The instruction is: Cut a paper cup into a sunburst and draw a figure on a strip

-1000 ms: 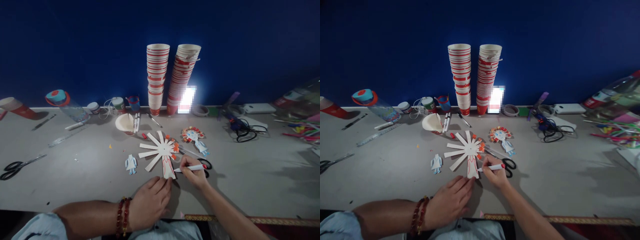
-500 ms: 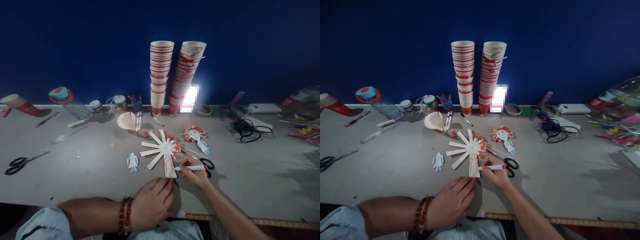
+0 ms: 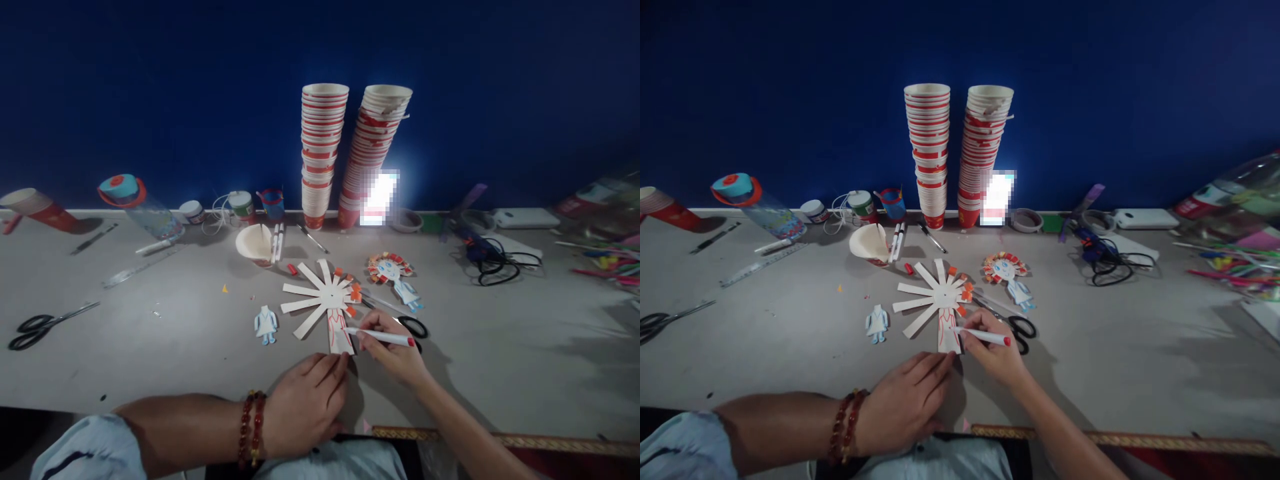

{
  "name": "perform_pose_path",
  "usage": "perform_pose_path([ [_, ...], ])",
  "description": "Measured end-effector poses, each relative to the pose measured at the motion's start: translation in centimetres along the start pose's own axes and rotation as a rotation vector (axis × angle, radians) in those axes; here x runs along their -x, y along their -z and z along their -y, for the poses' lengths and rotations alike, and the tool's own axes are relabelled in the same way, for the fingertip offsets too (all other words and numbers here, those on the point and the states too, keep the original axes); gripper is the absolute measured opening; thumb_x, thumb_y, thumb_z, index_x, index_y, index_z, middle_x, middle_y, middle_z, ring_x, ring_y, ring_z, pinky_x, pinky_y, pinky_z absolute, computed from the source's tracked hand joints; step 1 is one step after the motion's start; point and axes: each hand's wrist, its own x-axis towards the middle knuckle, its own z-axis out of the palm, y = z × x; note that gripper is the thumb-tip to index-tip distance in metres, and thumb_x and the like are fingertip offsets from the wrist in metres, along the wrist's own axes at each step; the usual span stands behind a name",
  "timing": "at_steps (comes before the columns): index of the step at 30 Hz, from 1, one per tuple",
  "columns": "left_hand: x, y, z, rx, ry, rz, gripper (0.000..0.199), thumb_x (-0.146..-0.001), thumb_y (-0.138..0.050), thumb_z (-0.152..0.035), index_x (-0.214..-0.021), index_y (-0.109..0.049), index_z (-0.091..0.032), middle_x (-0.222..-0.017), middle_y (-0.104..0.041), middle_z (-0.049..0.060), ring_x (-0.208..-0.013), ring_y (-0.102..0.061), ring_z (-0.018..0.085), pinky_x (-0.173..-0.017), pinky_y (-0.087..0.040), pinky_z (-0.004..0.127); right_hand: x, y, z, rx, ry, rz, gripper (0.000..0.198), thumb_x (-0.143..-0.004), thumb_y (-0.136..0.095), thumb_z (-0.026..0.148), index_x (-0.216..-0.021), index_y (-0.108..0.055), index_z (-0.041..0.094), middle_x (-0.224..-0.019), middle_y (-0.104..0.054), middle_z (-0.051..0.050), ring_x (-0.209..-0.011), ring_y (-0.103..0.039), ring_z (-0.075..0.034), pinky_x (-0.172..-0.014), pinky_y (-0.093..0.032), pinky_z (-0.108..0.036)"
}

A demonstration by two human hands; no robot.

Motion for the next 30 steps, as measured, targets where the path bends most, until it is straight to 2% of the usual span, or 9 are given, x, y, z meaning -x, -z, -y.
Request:
perform_pose_path([
  [5,0.0,-0.1,0.0,0.015,0.005,-0.006,0.062,-0.093,-0.049,-0.054,-0.129,-0.053,-0.003,-0.147,-0.044,0.022,-0.132,-0.042,0.031,-0.110,-0.026,0.039,0.6,0.1,0.4,-0.031,0.010,0.012,0.009,-0.086,-0.059,0.027,-0.081,-0.057,0.020,-0.068,-0.061,-0.001,-0.055,-0.053,-0.013,-0.051,-0.043,-0.024],
  [8,0.1,-0.2,-0.1,0.016,0.013,-0.008,0.061,-0.093,-0.049,-0.054,-0.128,-0.054,-0.004,-0.146,-0.044,0.022,-0.134,-0.041,0.031,-0.110,-0.027,0.039,0.8,-0.4,0.3,-0.011,0.006,-0.047,0.010,-0.084,-0.057,0.024,-0.075,-0.055,0.020,-0.062,-0.059,0.000,-0.053,-0.051,-0.013,-0.049,-0.041,-0.024],
  [13,0.0,-0.3,-0.2,-0.003,0.012,-0.025,0.068,-0.093,-0.047,-0.056,-0.136,-0.047,-0.002,-0.147,-0.044,0.022,-0.133,-0.041,0.031,-0.110,-0.027,0.039,0.7,-1.2,-0.1,0.129,0.131,-0.055,0.011,-0.079,-0.058,0.023,-0.069,-0.056,0.020,-0.061,-0.056,0.001,-0.054,-0.049,-0.013,-0.051,-0.039,-0.025],
  [17,0.0,-0.4,-0.1,0.003,0.012,-0.012,0.068,-0.093,-0.048,-0.056,-0.136,-0.046,-0.002,-0.148,-0.042,0.023,-0.134,-0.040,0.031,-0.110,-0.027,0.040,0.5,-1.2,0.0,0.163,0.157,-0.064,0.013,-0.081,-0.055,0.022,-0.068,-0.056,0.020,-0.060,-0.055,0.002,-0.053,-0.049,-0.013,-0.051,-0.038,-0.025],
  [23,-0.1,-0.5,-0.1,0.020,0.023,-0.009,0.068,-0.094,-0.046,-0.056,-0.137,-0.046,-0.003,-0.145,-0.047,0.021,-0.134,-0.039,0.030,-0.110,-0.026,0.039,0.5,-1.3,0.3,0.207,0.167,0.013,0.010,-0.078,-0.056,0.021,-0.069,-0.059,0.020,-0.059,-0.056,0.002,-0.051,-0.050,-0.013,-0.051,-0.038,-0.024],
  [30,-0.1,-0.4,-0.2,0.022,0.018,-0.005,0.067,-0.094,-0.047,-0.054,-0.137,-0.045,-0.003,-0.147,-0.044,0.022,-0.134,-0.039,0.030,-0.110,-0.025,0.040,0.5,-1.4,0.2,0.200,0.147,0.025,0.011,-0.079,-0.054,0.021,-0.069,-0.058,0.020,-0.060,-0.056,0.001,-0.052,-0.051,-0.013,-0.051,-0.038,-0.024],
])
